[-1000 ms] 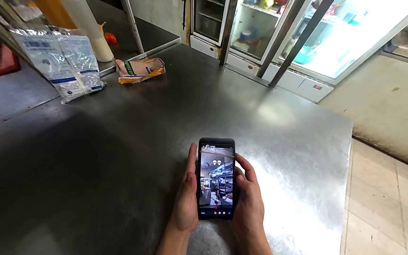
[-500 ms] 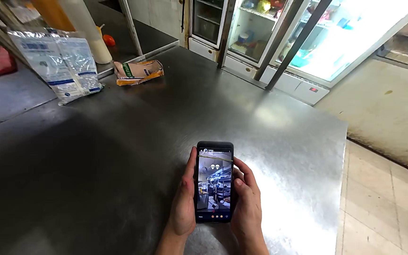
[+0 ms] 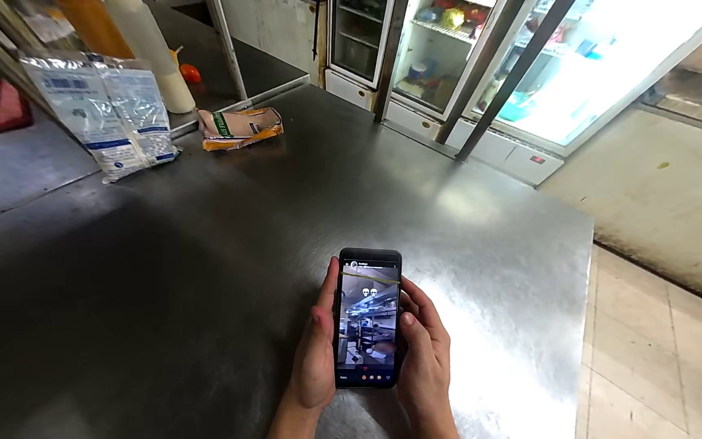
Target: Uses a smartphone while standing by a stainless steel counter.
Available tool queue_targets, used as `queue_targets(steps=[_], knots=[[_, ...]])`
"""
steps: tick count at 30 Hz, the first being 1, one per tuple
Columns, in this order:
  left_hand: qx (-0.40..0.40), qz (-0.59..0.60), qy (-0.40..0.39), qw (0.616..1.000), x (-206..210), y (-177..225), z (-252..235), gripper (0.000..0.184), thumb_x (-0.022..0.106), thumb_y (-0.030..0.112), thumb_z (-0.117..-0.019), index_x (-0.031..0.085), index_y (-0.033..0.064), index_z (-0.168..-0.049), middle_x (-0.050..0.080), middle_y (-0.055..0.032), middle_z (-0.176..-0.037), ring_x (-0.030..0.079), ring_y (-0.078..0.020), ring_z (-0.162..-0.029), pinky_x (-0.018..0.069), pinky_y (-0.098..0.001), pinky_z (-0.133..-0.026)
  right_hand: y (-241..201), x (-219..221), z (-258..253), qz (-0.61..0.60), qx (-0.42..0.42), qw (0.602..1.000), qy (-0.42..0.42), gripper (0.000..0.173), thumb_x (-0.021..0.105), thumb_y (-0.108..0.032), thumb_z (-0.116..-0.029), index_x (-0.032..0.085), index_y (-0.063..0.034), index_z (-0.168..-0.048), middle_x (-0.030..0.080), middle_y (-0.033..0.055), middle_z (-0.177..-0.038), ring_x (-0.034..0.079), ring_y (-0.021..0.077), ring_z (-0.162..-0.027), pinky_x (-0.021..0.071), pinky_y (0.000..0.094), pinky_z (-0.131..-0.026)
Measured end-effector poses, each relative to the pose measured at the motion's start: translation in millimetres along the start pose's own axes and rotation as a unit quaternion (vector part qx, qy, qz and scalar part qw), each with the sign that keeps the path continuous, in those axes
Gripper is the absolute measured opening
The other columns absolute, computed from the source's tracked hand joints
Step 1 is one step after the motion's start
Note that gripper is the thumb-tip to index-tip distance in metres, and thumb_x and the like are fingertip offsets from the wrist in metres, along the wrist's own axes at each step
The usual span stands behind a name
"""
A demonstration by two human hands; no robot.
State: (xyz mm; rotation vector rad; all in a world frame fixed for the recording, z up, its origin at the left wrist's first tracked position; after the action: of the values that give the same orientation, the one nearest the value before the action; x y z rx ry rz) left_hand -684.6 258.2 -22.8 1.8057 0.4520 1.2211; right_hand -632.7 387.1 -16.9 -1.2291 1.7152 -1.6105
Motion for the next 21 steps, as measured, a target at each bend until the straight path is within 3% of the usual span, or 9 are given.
queue_targets(steps=[15,21], knots=[[0.004,-0.023,0.011,1.000,-0.1,-0.2,0.9,0.095,0.040,0.078,-0.0905,0.017,0.0219,-0.164,0.038,-0.0072,-0.160,0.041,-0.0226,-0.144,0.0399,-0.0434,-0.116,0.0,-0.5,0.0,0.000,-0.012,1.000,-0.002,0.047,0.048,-0.034,-0.1042,0.057,-0.0018,-0.137,0.071,0.0096,-0.113,0.070,0.0150,-0.102,0.0589,0.0308,-0.088],[0.012,0.013,-0.011,1.000,1.6,-0.9,0.4,0.096,0.044,0.076,-0.0899,0.016,0.0228,-0.164,0.042,-0.0092,-0.157,0.046,-0.0238,-0.141,0.0422,-0.0439,-0.114,0.9,-0.1,0.9,-0.013,-0.018,1.000,0.005,0.050,0.049,-0.040,-0.1033,0.057,-0.0037,-0.137,0.070,0.0083,-0.114,0.069,0.0143,-0.103,0.0577,0.0308,-0.090]])
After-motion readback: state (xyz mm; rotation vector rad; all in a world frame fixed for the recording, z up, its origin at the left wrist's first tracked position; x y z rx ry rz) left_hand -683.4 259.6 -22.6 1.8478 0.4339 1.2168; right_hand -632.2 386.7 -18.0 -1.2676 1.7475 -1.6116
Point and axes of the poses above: each hand's wrist, its own z-axis away from the middle knuckle, its own x-axis out of the palm, y = z × x, the point moved 3 cm from there along -z, towards the middle knuckle
